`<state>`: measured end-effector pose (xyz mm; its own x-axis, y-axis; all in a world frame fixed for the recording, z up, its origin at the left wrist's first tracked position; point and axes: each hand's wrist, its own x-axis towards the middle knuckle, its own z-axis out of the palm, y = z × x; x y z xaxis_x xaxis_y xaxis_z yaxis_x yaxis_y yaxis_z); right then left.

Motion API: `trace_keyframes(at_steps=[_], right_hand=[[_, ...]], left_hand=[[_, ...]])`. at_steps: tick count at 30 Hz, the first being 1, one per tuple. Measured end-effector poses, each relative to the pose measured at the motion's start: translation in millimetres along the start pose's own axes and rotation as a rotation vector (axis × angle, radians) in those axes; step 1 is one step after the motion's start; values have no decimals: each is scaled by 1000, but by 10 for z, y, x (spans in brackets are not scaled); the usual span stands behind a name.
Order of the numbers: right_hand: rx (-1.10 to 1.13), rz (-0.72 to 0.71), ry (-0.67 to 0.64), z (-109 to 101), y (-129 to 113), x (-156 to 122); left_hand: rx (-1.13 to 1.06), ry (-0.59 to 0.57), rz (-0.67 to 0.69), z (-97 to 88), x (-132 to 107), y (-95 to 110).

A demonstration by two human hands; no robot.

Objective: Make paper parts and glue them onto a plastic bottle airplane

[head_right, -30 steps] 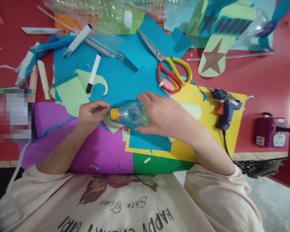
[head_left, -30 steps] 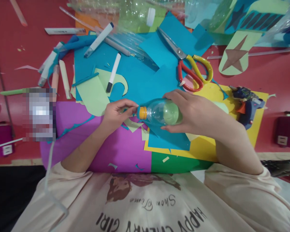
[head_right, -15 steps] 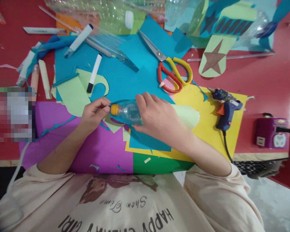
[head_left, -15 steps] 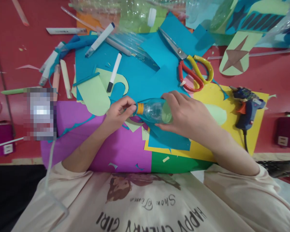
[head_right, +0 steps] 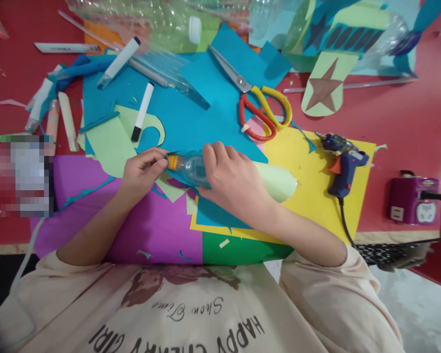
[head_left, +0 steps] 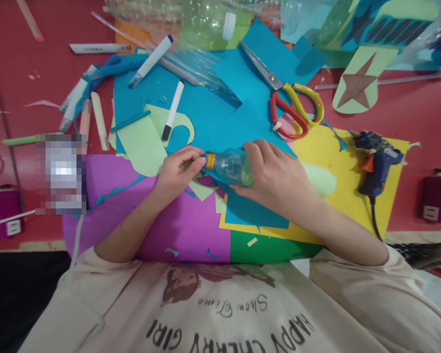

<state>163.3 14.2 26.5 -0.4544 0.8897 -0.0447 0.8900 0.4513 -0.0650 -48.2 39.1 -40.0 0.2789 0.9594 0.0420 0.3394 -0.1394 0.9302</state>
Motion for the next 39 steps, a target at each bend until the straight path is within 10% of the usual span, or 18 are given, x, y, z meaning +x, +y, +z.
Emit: trace_keyframes(at_steps=[39], right_hand=[[-21, -70, 7, 20, -53, -10]], left_hand=[[-84, -81, -73, -40, 50, 106]])
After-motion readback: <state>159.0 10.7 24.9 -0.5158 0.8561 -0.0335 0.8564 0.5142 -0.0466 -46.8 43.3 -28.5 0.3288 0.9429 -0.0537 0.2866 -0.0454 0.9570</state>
